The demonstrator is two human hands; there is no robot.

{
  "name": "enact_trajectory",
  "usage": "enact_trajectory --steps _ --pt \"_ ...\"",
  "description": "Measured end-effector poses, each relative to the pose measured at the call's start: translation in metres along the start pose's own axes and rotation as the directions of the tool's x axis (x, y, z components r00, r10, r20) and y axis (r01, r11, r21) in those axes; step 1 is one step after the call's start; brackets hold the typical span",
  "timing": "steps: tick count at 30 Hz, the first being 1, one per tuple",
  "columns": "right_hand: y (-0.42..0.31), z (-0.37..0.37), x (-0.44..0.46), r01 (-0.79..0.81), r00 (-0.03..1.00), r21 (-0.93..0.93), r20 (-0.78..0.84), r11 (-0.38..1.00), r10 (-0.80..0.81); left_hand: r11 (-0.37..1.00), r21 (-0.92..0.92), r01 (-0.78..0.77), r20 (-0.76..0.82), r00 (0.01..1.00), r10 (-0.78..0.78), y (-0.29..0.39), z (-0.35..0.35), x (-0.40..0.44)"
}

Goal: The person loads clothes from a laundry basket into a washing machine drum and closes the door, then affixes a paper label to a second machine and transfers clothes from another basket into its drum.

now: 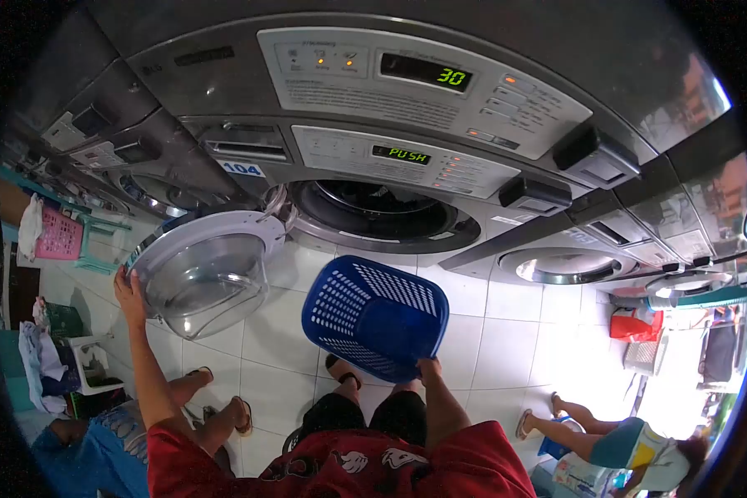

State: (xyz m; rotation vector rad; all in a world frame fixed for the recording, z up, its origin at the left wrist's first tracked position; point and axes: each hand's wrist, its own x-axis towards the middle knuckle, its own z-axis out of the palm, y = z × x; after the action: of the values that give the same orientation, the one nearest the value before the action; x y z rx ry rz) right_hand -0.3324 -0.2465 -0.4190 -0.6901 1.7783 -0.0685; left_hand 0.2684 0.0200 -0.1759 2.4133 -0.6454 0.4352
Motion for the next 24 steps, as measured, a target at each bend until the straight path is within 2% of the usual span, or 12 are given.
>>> enact_trajectory --steps 3,5,7,9,10,11,12,14,16,20,22,24 --pt "0.007 -0.032 -0.003 -0.037 0.999 0.031 -0.001 0.999 0.037 0.996 0.075 0.043 0.022 0.999 -0.045 0.01 -0.006 -0.004" --pt "0.007 -0.052 -0.01 -0.101 0.995 0.155 0.001 0.983 0.102 0.993 0.101 0.065 0.043 0.997 -0.07 0.012 -0.007 -0.011" --pt "0.015 -0.073 -0.001 -0.099 0.995 0.146 0.02 0.984 0.097 0.992 0.086 0.089 0.043 0.995 -0.093 0.016 -0.007 -0.023" --pt "0.031 -0.097 0.013 -0.085 0.996 0.081 0.005 0.993 0.085 0.976 0.192 0.102 0.01 0.994 -0.106 0.024 -0.008 -0.037" --pt "0.044 -0.108 0.038 -0.166 0.985 0.019 -0.05 0.986 0.167 0.963 0.241 0.117 0.01 0.992 -0.123 0.032 -0.01 -0.045" --pt "0.044 -0.118 0.022 -0.01 1.0 0.241 -0.014 0.971 0.014 0.962 0.252 0.103 0.053 0.991 -0.12 0.04 -0.012 -0.053" --pt "0.055 -0.138 0.032 -0.012 0.987 0.273 0.159 0.962 -0.033 0.947 0.31 0.086 0.059 0.992 -0.11 0.049 -0.018 -0.062" --pt "0.043 -0.156 0.012 -0.043 0.999 0.164 0.02 0.986 0.04 0.929 0.369 0.033 0.12 0.989 -0.083 0.067 -0.025 -0.081" --pt "0.033 -0.167 -0.001 -0.033 0.997 0.223 -0.059 0.974 0.047 0.904 0.422 -0.072 0.125 0.992 0.021 0.079 -0.033 -0.098" --pt "0.02 -0.194 -0.018 -0.033 0.992 0.212 -0.111 0.977 0.058 0.881 0.462 -0.102 0.132 0.99 0.046 0.112 -0.038 -0.127" --pt "0.042 -0.205 0.004 -0.006 0.991 0.247 -0.128 0.969 0.039 0.944 0.327 -0.033 0.311 0.947 -0.074 0.13 -0.033 -0.143" --pt "0.058 -0.22 0.03 0.029 0.997 0.297 -0.071 0.954 -0.008 0.935 0.354 0.025 0.438 0.879 -0.19 0.16 -0.025 -0.161"
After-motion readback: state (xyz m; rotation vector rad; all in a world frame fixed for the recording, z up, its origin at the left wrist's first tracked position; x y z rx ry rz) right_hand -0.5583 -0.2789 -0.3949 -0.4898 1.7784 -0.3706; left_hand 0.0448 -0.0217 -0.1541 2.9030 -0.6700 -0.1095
